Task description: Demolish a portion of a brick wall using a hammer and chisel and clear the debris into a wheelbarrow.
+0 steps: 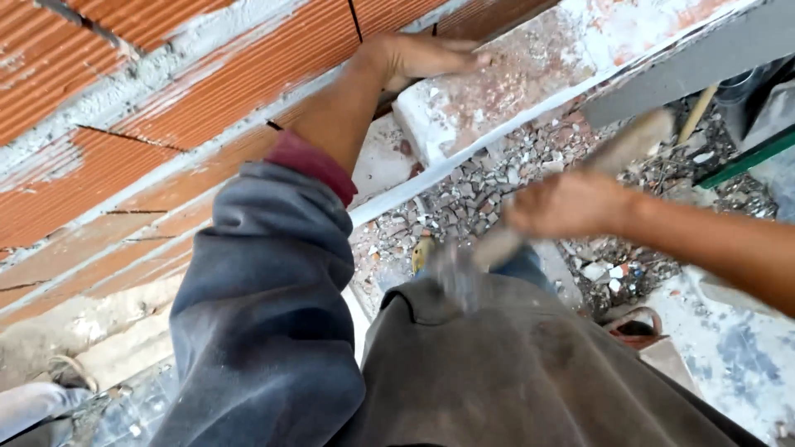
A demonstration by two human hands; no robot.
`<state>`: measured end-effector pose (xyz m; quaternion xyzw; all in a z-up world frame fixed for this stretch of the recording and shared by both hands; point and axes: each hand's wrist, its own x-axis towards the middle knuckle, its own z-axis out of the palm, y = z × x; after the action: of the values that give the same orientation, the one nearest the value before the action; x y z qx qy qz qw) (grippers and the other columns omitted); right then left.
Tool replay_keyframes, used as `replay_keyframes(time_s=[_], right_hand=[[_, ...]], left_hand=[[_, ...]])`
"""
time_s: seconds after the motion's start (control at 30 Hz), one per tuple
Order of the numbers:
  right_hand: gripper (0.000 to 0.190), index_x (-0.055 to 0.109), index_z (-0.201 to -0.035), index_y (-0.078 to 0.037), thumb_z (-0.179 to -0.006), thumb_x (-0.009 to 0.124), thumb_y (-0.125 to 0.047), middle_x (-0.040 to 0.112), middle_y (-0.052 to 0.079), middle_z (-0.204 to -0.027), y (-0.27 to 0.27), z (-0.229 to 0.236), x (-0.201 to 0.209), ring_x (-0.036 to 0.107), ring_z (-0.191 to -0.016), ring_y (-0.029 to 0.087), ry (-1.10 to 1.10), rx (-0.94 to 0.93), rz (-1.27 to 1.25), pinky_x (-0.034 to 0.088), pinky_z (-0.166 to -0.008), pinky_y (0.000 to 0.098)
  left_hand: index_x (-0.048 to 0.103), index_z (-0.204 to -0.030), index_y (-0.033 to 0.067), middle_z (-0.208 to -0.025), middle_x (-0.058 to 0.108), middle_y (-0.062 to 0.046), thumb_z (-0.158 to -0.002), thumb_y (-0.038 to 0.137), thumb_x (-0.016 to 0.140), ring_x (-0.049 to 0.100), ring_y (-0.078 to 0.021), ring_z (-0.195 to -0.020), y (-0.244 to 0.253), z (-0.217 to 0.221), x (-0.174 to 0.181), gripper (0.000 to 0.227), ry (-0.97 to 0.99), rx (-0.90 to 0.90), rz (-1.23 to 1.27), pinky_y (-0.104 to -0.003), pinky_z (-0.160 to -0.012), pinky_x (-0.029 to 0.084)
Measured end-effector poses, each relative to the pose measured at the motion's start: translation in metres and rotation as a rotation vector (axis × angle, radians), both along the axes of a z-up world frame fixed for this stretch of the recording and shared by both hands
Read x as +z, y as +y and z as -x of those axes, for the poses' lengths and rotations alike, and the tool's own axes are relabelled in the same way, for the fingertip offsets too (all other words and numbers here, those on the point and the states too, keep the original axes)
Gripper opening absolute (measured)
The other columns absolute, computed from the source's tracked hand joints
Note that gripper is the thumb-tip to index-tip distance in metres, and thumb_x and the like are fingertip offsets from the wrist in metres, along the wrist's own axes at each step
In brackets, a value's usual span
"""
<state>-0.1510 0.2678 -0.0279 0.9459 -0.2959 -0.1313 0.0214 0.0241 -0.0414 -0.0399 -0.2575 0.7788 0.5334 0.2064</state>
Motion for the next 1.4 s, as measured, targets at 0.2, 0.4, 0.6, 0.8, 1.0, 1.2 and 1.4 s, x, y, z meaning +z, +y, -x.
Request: replay_keyframes(time_s=[0.2,0.4,0.6,0.8,1.0,1.2,1.4], right_hand=[[0.021,0.06,-0.114,-0.01,-0.116,0.063,-0.031,0.078,0.006,-0.082,0.003,-0.015,0.009,0.066,-0.044,0.013,0.151,-0.471,-0.162,0.056,-0.032,0.0323],[0.02,0.053,-0.113,-0.02,-0.111,0.073,-0.022,0.069,0.003,-0.072,0.004,0.001,-0.012,0.076,-0.054,0.018,0.148,-0.133,-0.237,0.076,-0.044,0.0294],[0.04,0.056,-0.112,-0.013,-0.11,0.062,-0.053,0.074,0.004,-0.088,0.04,-0.028,0.007,0.079,-0.061,0.023,-0.006,-0.533,-0.219,0.069,-0.055,0.0407],[0.031,0.064,-0.141,-0.016,-0.117,0.056,-0.033,0.081,0.007,-0.132,0.001,0.022,-0.029,0.088,-0.092,0.017,0.237,-0.524,-0.34,0.079,-0.072,0.0286],[0.025,0.059,-0.106,-0.015,-0.11,0.07,-0.038,0.075,0.004,-0.083,0.043,0.021,-0.033,0.071,-0.052,0.016,-0.078,-0.28,-0.154,0.067,-0.044,0.0344],[0.052,0.053,-0.116,-0.013,-0.112,0.056,-0.064,0.082,0.003,-0.092,0.001,0.068,-0.02,0.073,-0.053,0.014,0.277,-0.492,0.019,0.058,-0.041,0.0316],[0.011,0.066,-0.103,-0.014,-0.106,0.076,-0.017,0.078,0.003,-0.076,0.017,0.077,-0.03,0.074,-0.046,0.015,-0.187,-0.069,-0.009,0.067,-0.036,0.0338]], left_hand=[[0.043,-0.174,0.0287,-0.181,0.048,-0.006,-0.101,0.067,0.06,0.056,-0.0245,-0.16,-0.007,-0.01,-0.019,0.084,0.179,0.061,-0.293,-0.038,-0.13,0.05],[0.044,-0.171,0.02,-0.182,0.042,-0.011,-0.1,0.075,0.059,0.049,-0.0306,-0.163,0.002,0.0,-0.039,0.092,0.231,-0.023,-0.186,-0.048,-0.132,0.048],[0.03,-0.178,0.017,-0.187,0.031,-0.017,-0.095,0.083,0.057,0.039,-0.0373,-0.168,0.007,-0.008,-0.034,0.109,0.214,0.023,-0.141,-0.056,-0.134,0.04],[0.039,-0.175,0.0239,-0.18,0.048,-0.007,-0.104,0.059,0.068,0.053,-0.0228,-0.162,-0.003,-0.006,-0.063,0.084,0.189,0.056,-0.263,-0.04,-0.127,0.053],[0.034,-0.177,0.0261,-0.184,0.041,-0.006,-0.103,0.069,0.058,0.052,-0.0251,-0.163,0.003,0.0,-0.018,0.089,0.118,0.055,-0.24,-0.04,-0.129,0.052],[0.038,-0.175,0.0233,-0.183,0.045,-0.009,-0.096,0.074,0.063,0.05,-0.0238,-0.165,0.02,-0.011,-0.003,0.098,0.106,0.183,-0.237,-0.04,-0.135,0.041],[0.017,-0.181,0.0452,-0.195,0.007,0.002,-0.068,0.092,0.03,0.005,-0.0416,-0.175,0.025,0.002,0.054,0.122,-0.271,0.115,0.059,-0.084,-0.132,0.01]])
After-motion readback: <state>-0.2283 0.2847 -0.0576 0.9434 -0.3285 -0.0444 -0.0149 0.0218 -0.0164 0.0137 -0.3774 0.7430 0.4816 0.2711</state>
